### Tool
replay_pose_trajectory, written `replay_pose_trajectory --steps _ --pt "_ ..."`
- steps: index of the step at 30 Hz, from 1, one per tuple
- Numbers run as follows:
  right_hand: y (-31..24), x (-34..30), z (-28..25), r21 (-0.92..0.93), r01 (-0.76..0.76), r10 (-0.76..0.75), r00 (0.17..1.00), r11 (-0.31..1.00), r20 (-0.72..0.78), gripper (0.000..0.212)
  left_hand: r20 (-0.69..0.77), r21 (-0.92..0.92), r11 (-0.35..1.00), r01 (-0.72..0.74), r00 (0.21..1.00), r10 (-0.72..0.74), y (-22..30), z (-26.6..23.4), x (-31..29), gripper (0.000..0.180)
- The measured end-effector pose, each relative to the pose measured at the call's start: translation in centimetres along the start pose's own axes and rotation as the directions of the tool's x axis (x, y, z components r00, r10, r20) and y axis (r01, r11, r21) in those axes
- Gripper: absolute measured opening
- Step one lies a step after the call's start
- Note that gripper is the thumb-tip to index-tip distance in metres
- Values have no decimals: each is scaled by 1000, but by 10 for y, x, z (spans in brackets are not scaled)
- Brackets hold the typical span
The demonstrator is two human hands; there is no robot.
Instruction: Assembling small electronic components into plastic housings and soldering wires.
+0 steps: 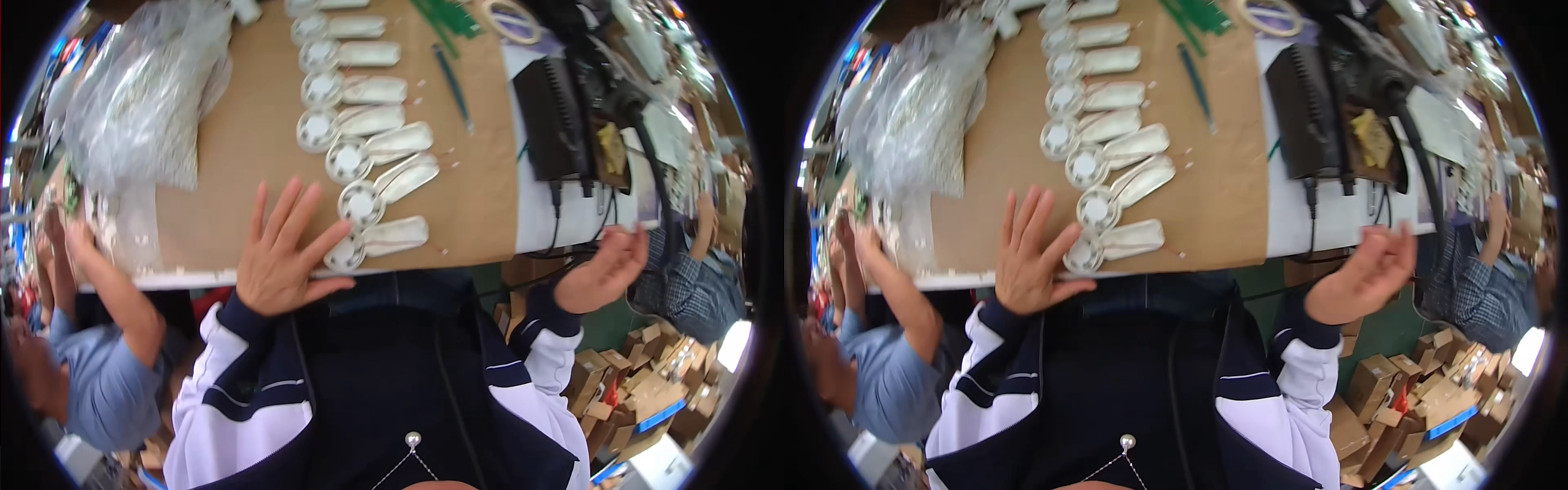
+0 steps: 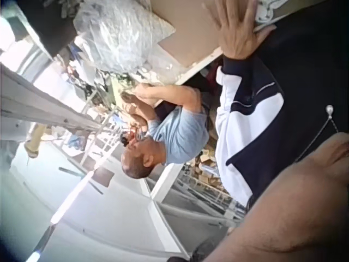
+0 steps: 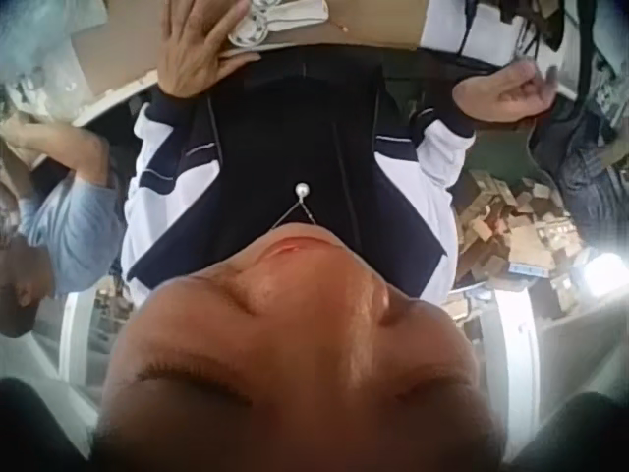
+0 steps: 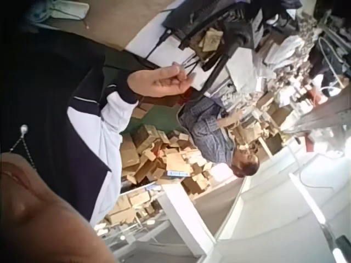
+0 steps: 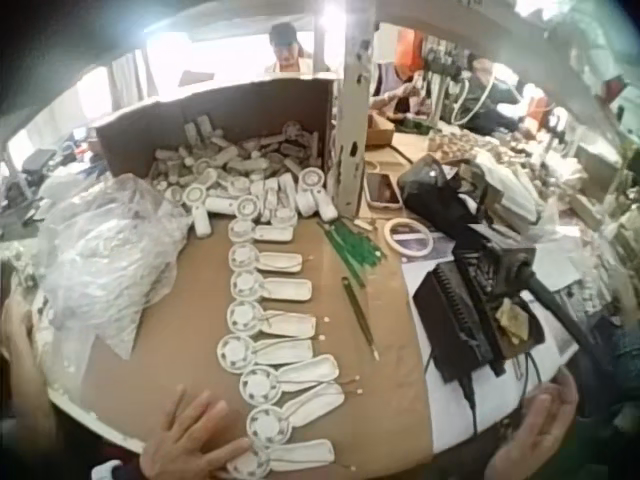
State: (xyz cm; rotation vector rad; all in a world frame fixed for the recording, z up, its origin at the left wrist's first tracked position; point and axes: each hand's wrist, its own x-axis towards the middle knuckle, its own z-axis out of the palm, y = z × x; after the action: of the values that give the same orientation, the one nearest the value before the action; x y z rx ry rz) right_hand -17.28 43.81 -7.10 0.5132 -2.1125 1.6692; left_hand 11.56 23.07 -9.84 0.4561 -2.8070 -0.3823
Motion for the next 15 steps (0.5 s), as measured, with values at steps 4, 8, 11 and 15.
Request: replay_pose_trajectory --steps 4,8,11,15 --pt "12 38 -3 83 103 -104 995 991 7 41 42 7 999 47 998 -47 8 -3 16 70" --pt "9 63 18 -29 187 -184 979 982 85 40 66 34 999 7 998 -10 7 -2 11 67" --pt "0 76 32 -117 336 -311 932 935 187 39 33 43 999 5 999 -6 9 -2 8 65" --pt "-4 82 22 -124 402 -363 896 907 255 38 44 45 996 -73 996 71 13 -2 13 63"
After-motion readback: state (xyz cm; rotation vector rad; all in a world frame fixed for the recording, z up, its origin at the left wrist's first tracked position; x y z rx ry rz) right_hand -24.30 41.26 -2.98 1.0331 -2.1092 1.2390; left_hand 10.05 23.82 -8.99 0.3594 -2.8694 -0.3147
